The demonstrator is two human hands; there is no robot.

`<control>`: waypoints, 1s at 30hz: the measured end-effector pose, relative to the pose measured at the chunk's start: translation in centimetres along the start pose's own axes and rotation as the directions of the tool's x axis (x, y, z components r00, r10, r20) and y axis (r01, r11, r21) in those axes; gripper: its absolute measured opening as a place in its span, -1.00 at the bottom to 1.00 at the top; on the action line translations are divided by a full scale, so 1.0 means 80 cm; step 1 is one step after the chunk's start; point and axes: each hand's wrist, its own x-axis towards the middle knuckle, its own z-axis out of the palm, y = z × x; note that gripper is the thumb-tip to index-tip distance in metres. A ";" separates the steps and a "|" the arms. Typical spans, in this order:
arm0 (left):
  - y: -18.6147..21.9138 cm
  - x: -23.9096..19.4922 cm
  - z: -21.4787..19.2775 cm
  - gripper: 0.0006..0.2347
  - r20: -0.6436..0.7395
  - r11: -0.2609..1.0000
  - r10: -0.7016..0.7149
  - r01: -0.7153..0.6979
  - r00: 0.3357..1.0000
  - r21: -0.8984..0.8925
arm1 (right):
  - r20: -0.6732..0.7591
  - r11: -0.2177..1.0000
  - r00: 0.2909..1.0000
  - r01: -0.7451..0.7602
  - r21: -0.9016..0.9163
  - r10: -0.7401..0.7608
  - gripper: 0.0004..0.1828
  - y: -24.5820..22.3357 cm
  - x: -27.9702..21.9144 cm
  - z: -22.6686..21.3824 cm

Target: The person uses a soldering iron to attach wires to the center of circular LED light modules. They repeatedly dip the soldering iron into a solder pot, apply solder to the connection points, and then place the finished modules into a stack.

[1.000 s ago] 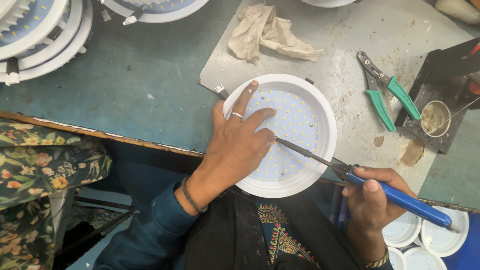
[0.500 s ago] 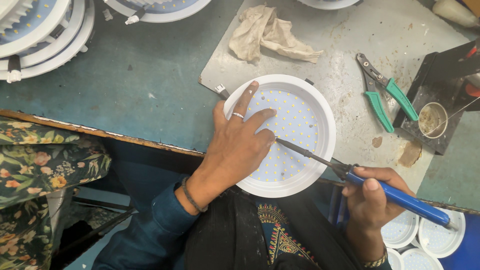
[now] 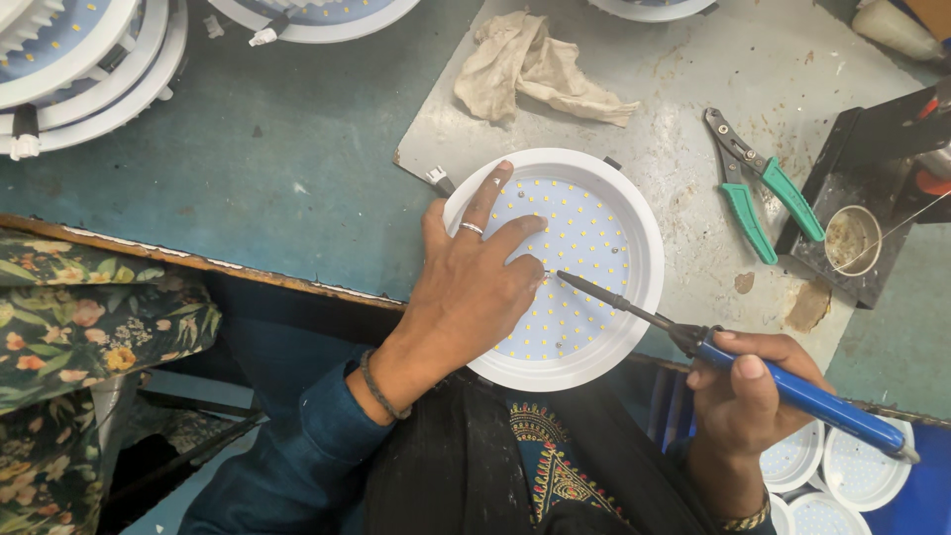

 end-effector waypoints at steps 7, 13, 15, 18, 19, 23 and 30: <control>0.000 0.002 -0.003 -0.96 -0.015 1.000 0.006 -0.006 1.000 -0.009 | -0.018 1.000 1.000 0.016 -0.006 -0.016 -0.62 0.001 0.001 0.002; 0.007 -0.015 -0.018 -0.83 -0.148 0.999 -0.032 0.035 0.988 0.014 | -0.094 0.993 0.990 0.107 0.039 -0.103 -0.61 0.010 0.001 -0.005; 0.012 -0.038 -0.034 -0.72 -0.209 0.982 -0.191 0.188 0.959 -0.033 | -0.115 0.989 0.985 0.137 0.054 -0.130 -0.60 0.014 0.004 -0.011; 0.015 -0.073 -0.057 -0.61 -0.037 0.843 -0.525 0.514 0.850 -0.160 | -0.169 0.982 0.974 0.165 0.088 -0.148 -0.60 0.023 0.010 -0.017; 0.018 -0.083 -0.063 -0.57 0.095 0.787 -0.585 0.592 0.806 -0.173 | -0.162 0.980 0.975 0.171 0.098 -0.154 -0.59 0.026 0.011 -0.016; 0.026 -0.096 -0.060 -0.67 0.420 0.700 -0.445 0.600 0.791 -0.388 | -0.070 0.972 0.979 0.200 0.125 -0.192 -0.56 0.034 0.013 -0.008; -0.006 -0.058 -0.081 -0.80 0.020 0.895 -0.389 0.383 0.921 -0.227 | 0.019 0.959 0.970 0.238 0.153 -0.244 -0.52 0.028 0.011 0.004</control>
